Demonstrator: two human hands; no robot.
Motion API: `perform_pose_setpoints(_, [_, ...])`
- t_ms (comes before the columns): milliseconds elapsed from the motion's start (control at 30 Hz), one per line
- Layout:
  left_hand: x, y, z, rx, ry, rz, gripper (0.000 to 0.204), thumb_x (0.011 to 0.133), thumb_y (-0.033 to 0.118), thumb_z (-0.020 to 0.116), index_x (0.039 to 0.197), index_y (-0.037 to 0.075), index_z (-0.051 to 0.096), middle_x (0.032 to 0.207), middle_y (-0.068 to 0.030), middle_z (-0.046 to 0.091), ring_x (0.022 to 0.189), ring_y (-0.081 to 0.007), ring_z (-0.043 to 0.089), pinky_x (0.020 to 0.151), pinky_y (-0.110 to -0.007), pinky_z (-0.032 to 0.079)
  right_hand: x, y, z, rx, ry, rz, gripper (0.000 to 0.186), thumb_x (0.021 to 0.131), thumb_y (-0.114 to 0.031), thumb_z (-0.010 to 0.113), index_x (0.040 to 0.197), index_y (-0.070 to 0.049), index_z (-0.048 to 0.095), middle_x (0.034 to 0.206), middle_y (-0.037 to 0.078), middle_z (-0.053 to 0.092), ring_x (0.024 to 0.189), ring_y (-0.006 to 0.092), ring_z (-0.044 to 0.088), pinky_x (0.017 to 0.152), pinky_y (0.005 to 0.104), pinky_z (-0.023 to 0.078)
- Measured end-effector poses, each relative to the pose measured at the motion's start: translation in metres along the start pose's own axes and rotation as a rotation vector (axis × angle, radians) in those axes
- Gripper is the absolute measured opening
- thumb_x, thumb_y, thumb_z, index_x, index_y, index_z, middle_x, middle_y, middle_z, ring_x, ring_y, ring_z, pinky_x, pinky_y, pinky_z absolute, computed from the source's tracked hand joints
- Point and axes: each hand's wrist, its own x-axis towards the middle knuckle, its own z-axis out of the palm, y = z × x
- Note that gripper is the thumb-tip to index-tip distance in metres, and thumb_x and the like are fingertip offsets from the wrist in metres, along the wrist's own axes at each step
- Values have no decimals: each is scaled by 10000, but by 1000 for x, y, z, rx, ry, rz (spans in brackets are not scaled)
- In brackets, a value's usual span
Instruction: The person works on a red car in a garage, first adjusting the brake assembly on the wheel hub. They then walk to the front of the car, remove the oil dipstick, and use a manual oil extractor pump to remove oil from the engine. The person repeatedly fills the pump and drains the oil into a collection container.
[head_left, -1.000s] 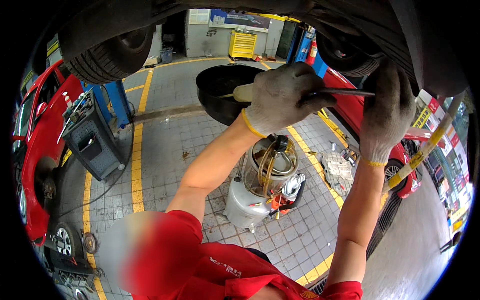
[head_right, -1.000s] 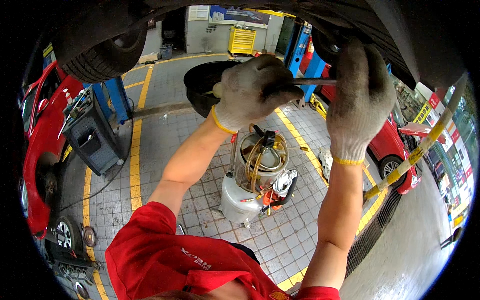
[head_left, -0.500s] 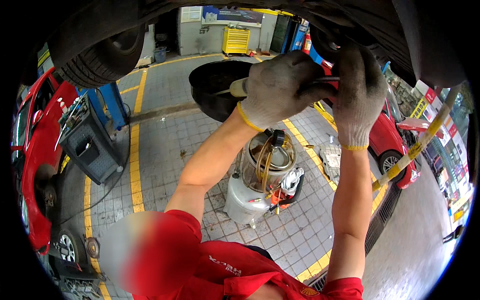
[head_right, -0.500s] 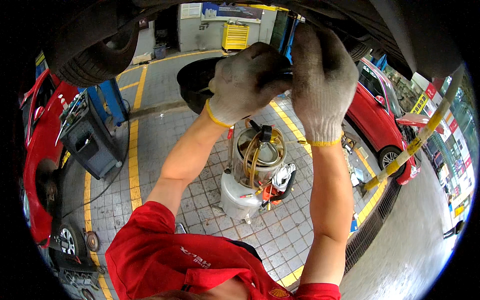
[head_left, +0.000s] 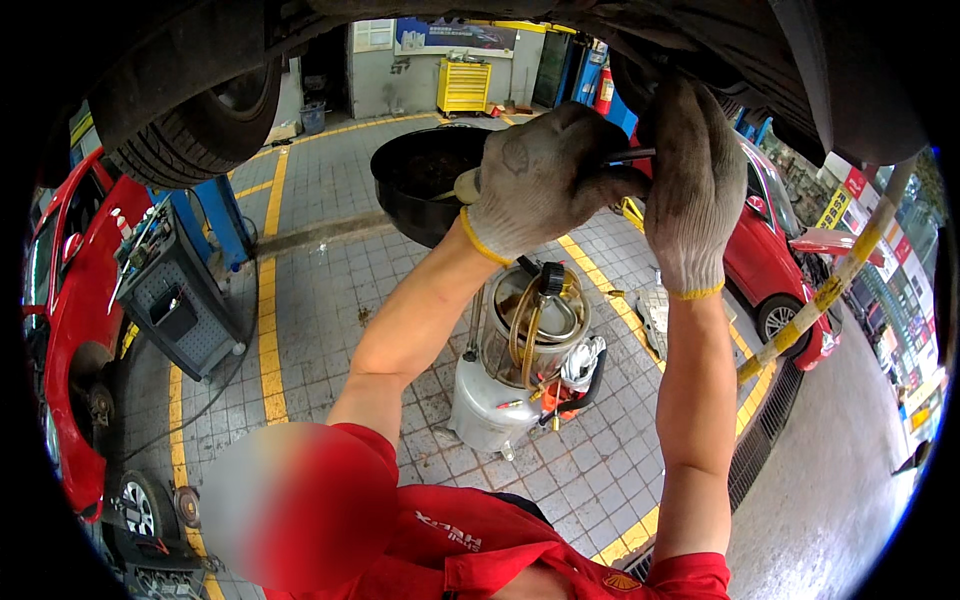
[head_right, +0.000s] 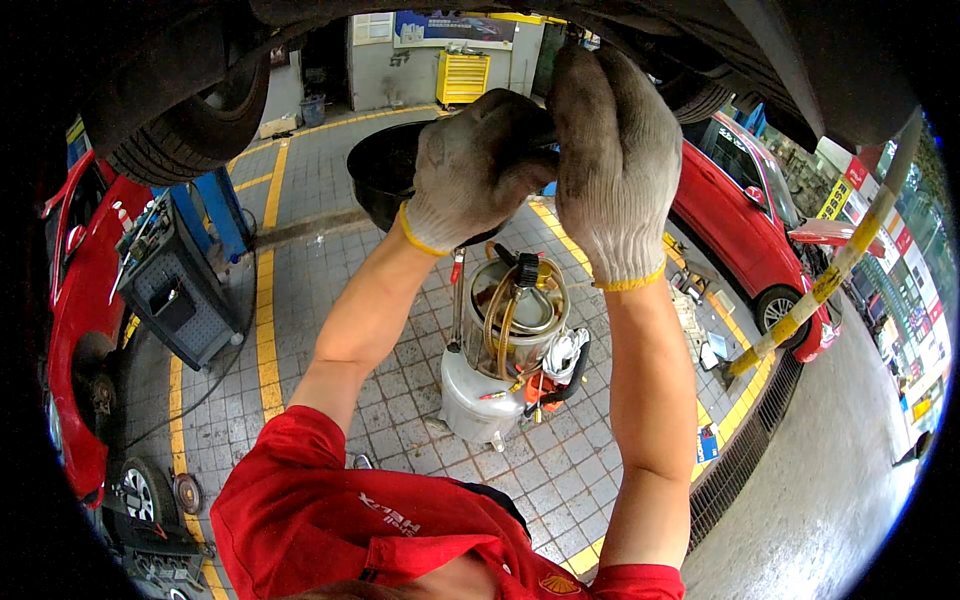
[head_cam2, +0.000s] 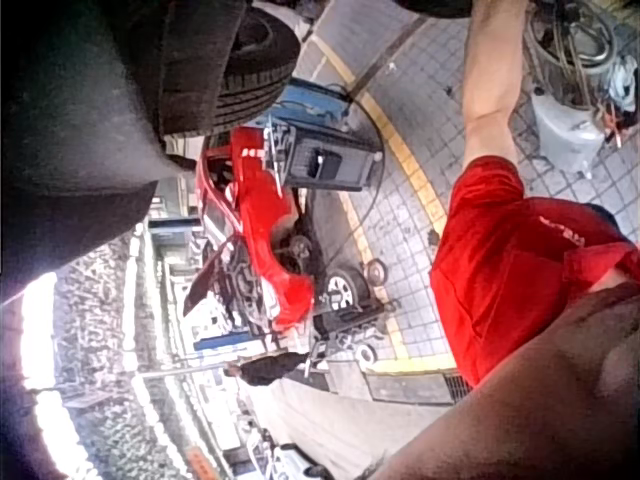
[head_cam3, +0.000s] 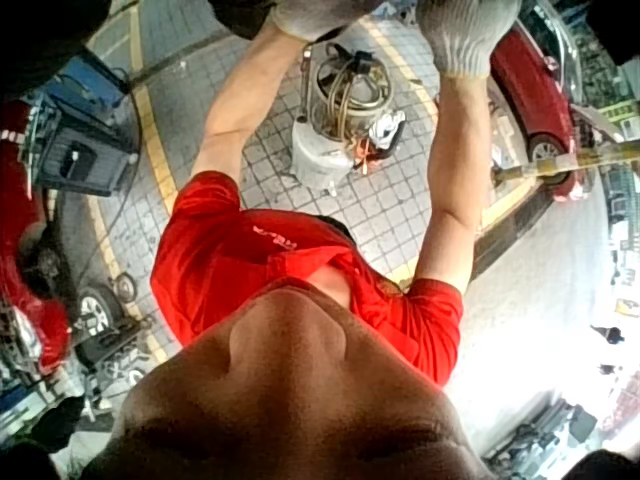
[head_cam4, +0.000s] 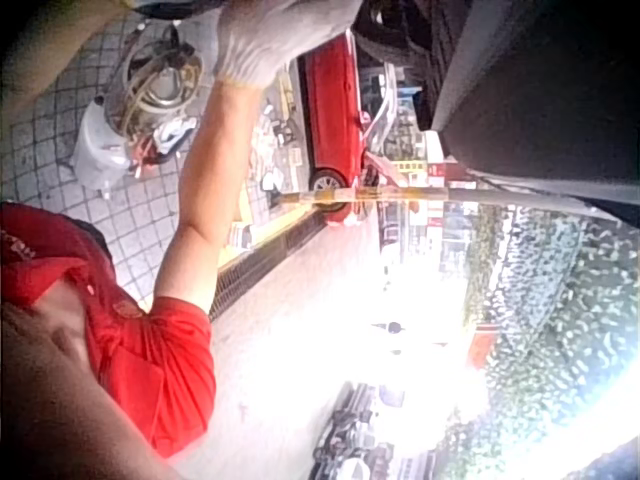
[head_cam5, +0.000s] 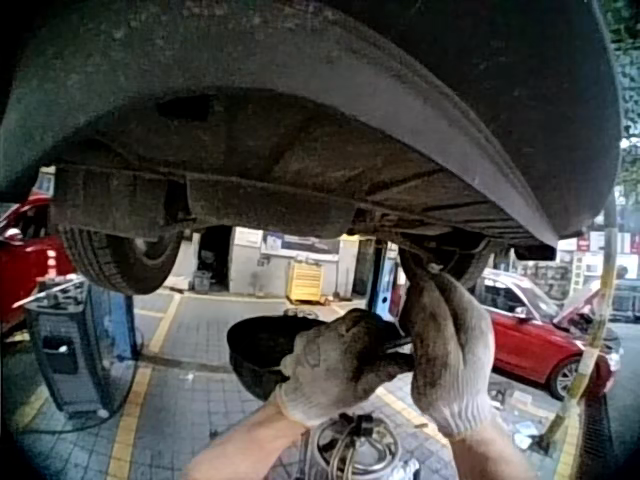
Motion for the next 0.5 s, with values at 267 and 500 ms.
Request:
perform_pose_setpoints(267, [1,2,3,81,71,23,403,869,549,806,1010,172,779,948,-26,726,791,-256,740,634,-373,580,8,-15,-4,123,-78,265,251,1020,-246,636,992,-3,691,869,187,669,786,406,647,699,432,502])
perform_pose_setpoints(500, [3,9,-2,56,1,-6,323,854,286,806,1081,65,745,1061,-131,758,830,-387,747,722,-462,607,6,-17,-1,136,-70,324,230,1005,-232,664,963,-7,689,847,192,642,777,427,617,685,447,493])
